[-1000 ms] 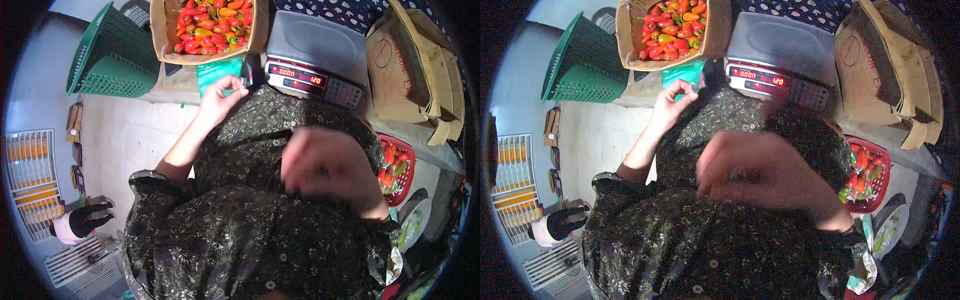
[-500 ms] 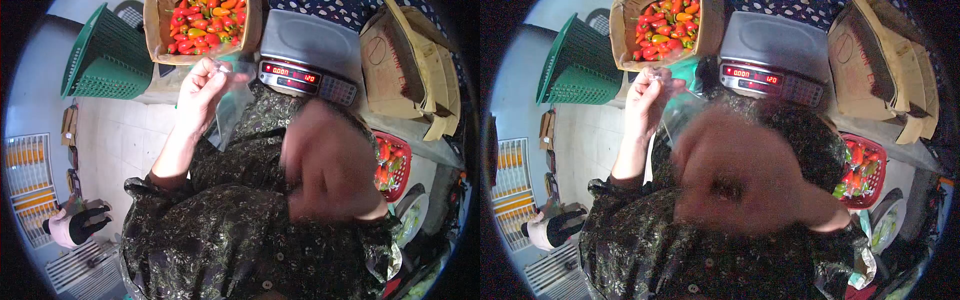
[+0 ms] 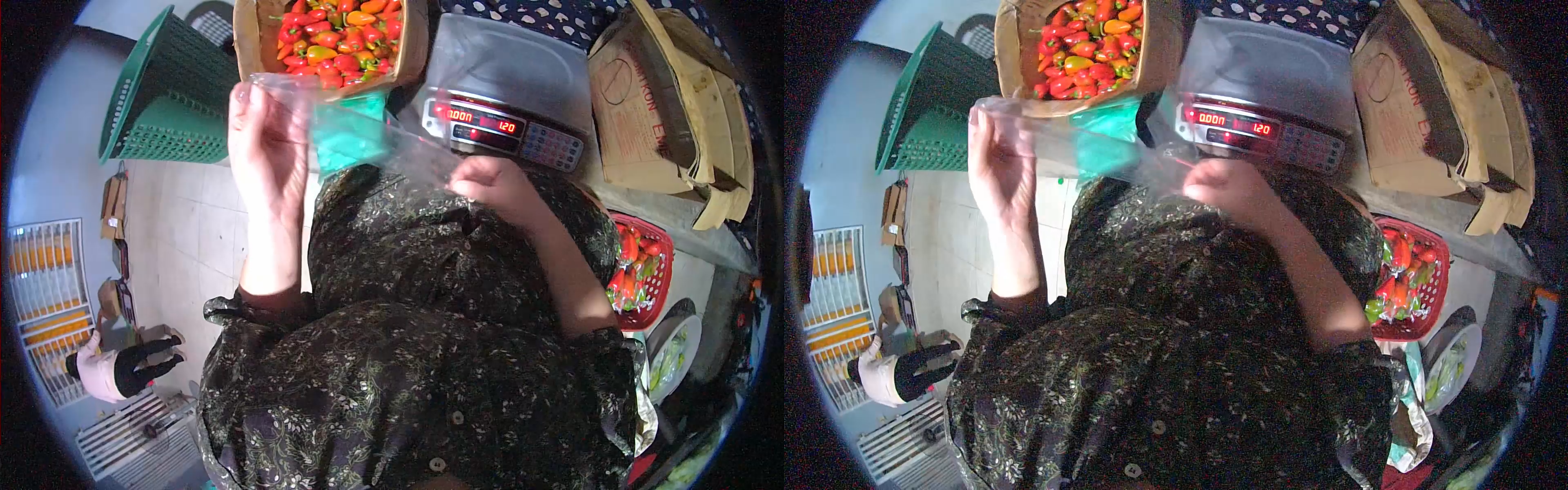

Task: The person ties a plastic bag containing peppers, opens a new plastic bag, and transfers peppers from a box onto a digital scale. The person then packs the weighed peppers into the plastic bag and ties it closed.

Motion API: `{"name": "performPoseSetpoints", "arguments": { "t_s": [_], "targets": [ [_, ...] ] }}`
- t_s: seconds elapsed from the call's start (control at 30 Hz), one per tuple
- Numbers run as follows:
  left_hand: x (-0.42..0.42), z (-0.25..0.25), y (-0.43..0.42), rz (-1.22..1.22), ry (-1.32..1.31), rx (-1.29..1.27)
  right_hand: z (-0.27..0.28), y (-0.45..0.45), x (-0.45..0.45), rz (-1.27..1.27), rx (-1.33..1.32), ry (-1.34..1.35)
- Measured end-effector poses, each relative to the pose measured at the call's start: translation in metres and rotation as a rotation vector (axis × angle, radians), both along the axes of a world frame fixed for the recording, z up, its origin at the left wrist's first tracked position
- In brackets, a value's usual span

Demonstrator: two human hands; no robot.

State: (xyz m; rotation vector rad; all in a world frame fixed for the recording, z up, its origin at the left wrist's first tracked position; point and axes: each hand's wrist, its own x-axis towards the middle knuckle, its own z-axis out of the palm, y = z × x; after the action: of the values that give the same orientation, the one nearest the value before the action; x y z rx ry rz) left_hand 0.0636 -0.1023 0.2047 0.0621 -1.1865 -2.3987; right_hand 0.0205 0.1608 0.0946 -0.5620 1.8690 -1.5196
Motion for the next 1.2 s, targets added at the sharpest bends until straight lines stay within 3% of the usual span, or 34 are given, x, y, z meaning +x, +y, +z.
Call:
{"name": "performPoseSetpoints", "arguments": {
  "t_s": [0.07,0.1,0.2,0.3,0.33,0.4,0.47,0.5,0.53,0.57,0.6,0.63,0.7,0.77,0.87,0.93,1.0,1.1,1.13,1.17,1.2],
  "targets": [
    [-0.007,-0.009,-0.011,0.096,0.024,-0.065,-0.025,0.019,-0.005,-0.056,-0.099,-0.045],
    [-0.012,-0.018,-0.019,0.112,-0.009,-0.067,-0.030,0.025,-0.006,-0.125,-0.114,0.053],
    [-0.025,-0.061,-0.045,0.113,-0.052,-0.082,-0.054,0.041,-0.008,-0.424,-0.047,-0.088],
    [-0.030,-0.108,-0.057,0.066,-0.248,-0.173,-0.067,0.052,-0.009,-0.555,-0.170,-0.249],
    [-0.030,-0.115,-0.047,0.248,-0.354,-0.488,-0.067,0.052,-0.008,-0.490,-0.058,-0.139],
    [-0.017,-0.115,-0.031,0.523,-0.218,-1.376,-0.064,0.055,-0.008,-0.357,0.166,0.082],
    [-0.007,-0.109,0.005,0.286,-0.026,-1.350,-0.034,0.041,0.000,-0.156,0.295,0.201],
    [0.006,-0.077,0.037,-0.003,-0.094,-1.440,-0.023,0.032,0.007,-0.035,0.352,0.261],
    [0.009,-0.062,0.059,-0.323,-0.138,-1.351,-0.023,0.025,0.013,0.028,0.350,0.307],
    [0.005,-0.067,0.070,-0.341,0.121,-1.533,-0.023,0.014,0.014,0.105,0.324,0.375],
    [0.008,-0.074,0.073,-0.534,0.153,-1.551,-0.016,0.010,0.022,0.040,0.285,0.443],
    [0.008,-0.083,0.078,-0.490,0.198,-1.648,-0.013,0.004,0.024,0.024,0.063,0.474],
    [0.001,-0.091,0.076,-0.287,0.254,-1.625,0.008,0.007,0.026,0.057,0.175,0.320],
    [-0.002,-0.096,0.071,-0.169,0.239,-1.556,0.033,-0.002,0.032,-0.097,0.123,0.071],
    [0.003,-0.095,0.077,-0.216,-0.118,-1.302,0.002,0.026,0.018,-0.114,0.052,0.020],
    [0.000,-0.097,0.086,-0.326,-0.158,-1.175,-0.040,0.056,-0.002,-0.077,-0.275,-0.279],
    [-0.001,-0.109,0.112,-0.293,0.091,-1.264,-0.084,0.060,-0.012,-0.066,-0.317,-0.236],
    [-0.002,-0.113,0.140,-0.107,0.308,-1.533,-0.164,0.048,-0.012,-0.081,0.081,0.326],
    [-0.008,-0.103,0.143,-0.149,0.083,-1.588,-0.135,0.023,-0.002,-0.097,0.229,0.507],
    [-0.015,-0.097,0.147,-0.207,-0.136,-1.629,-0.097,0.016,0.009,-0.307,-0.126,-0.190],
    [-0.038,-0.099,0.140,-0.285,-0.242,-1.561,-0.010,-0.018,0.029,-0.730,-0.535,-0.800]
  ]
}}
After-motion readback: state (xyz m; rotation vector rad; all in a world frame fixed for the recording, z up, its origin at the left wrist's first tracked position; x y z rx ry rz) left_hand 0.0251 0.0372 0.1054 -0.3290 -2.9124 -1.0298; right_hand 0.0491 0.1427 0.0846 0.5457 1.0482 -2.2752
